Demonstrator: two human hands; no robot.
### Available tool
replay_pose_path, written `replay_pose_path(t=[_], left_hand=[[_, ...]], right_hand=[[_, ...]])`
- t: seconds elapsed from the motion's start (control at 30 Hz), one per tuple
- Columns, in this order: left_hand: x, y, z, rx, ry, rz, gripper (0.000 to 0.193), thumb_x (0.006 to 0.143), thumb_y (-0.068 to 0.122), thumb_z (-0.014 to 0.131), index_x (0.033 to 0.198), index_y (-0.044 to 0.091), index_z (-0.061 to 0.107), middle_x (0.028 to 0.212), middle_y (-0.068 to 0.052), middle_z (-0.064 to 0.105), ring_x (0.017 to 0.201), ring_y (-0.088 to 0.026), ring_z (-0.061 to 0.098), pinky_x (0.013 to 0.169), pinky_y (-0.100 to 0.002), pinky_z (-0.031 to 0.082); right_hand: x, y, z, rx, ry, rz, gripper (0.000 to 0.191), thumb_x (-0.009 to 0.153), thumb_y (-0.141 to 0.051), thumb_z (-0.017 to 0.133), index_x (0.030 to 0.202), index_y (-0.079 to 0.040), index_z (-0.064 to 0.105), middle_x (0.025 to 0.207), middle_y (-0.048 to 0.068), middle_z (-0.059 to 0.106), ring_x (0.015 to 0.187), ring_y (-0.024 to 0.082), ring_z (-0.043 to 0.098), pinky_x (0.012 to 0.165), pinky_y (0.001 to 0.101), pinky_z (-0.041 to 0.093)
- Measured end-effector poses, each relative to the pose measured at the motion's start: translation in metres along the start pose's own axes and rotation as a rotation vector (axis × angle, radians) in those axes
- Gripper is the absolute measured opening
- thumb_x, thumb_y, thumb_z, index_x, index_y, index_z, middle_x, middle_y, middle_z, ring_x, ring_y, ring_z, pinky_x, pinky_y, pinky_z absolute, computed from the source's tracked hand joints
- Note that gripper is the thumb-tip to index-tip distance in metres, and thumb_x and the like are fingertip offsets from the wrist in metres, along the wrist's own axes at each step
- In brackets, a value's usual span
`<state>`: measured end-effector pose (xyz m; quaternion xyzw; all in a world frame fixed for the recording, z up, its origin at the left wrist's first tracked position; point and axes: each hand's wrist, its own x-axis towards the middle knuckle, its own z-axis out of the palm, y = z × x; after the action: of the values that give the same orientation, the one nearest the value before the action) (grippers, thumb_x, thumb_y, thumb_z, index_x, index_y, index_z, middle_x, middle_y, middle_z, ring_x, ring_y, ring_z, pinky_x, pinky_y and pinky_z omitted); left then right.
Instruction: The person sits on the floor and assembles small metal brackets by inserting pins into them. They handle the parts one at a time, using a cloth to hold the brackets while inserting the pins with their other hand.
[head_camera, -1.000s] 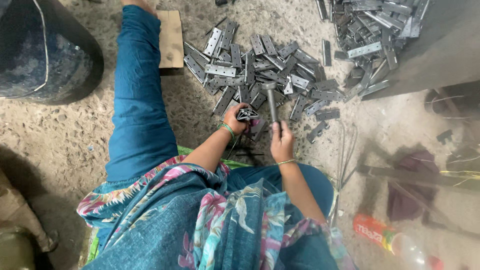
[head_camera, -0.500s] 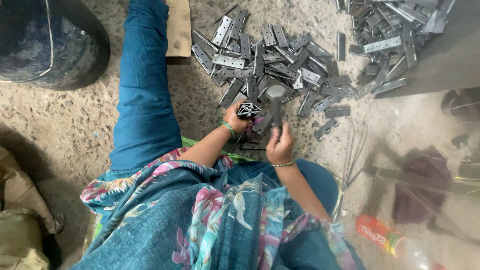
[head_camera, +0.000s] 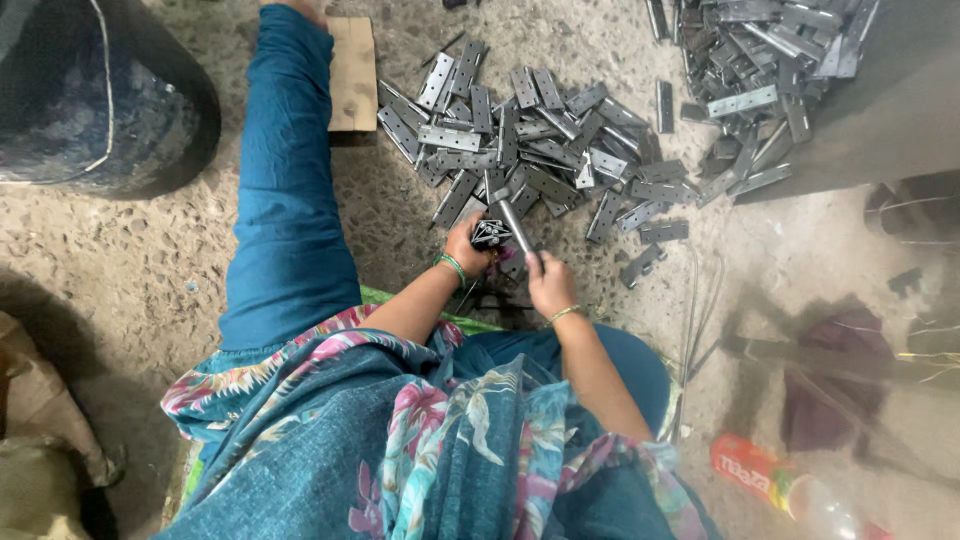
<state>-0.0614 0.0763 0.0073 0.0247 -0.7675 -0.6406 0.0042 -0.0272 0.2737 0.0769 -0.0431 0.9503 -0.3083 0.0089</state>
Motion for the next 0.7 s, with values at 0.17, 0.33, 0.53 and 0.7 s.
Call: replay_pose_path(t=[0.17, 0.33, 0.53, 0.7], left_hand=[[0.007, 0.015, -0.005, 0.039, 0.017, 0.002, 0.07, 0.057, 0.009, 0.091, 0.122, 0.012, 0.065, 0.103, -0.007, 0.077, 0.094, -0.02, 0.072, 0.087, -0.033, 0.059], [0.008, 0.033, -0.031, -0.147, 0.264, -0.231, 0.077, 0.052, 0.001, 0.09, 0.124, 0.008, 0.066, 0.102, -0.007, 0.072, 0.091, -0.019, 0.068, 0.081, -0.036, 0.057], [0.027, 0.097, -0.129, -0.88, 0.327, -0.01, 0.028, 0.077, -0.007, 0.076, 0.104, 0.001, 0.074, 0.093, -0.007, 0.074, 0.079, -0.019, 0.07, 0.067, -0.036, 0.057], [0.049, 0.214, -0.3, -0.886, 0.518, 0.51, 0.027, 0.083, -0.013, 0.078, 0.106, 0.001, 0.071, 0.103, -0.008, 0.072, 0.092, -0.021, 0.07, 0.082, -0.038, 0.062]], right_hand=[[0.04, 0.06, -0.024, -0.077, 0.06, 0.158, 0.042, 0.095, -0.047, 0.067, 0.105, -0.007, 0.076, 0.093, 0.022, 0.074, 0.089, 0.044, 0.07, 0.076, 0.0501, 0.055], [0.082, 0.069, -0.044, -0.439, -0.022, 0.346, 0.064, 0.077, -0.045, 0.082, 0.122, 0.0, 0.075, 0.125, 0.031, 0.069, 0.12, 0.046, 0.065, 0.103, 0.0483, 0.051], [0.103, 0.041, -0.04, -0.258, 0.136, 0.21, 0.062, 0.089, -0.051, 0.079, 0.121, 0.001, 0.075, 0.119, 0.031, 0.071, 0.114, 0.047, 0.066, 0.099, 0.0505, 0.051], [0.097, 0.029, -0.043, 0.018, 0.119, 0.227, 0.059, 0.086, -0.051, 0.076, 0.12, -0.003, 0.076, 0.114, 0.026, 0.075, 0.11, 0.044, 0.07, 0.097, 0.0495, 0.053]])
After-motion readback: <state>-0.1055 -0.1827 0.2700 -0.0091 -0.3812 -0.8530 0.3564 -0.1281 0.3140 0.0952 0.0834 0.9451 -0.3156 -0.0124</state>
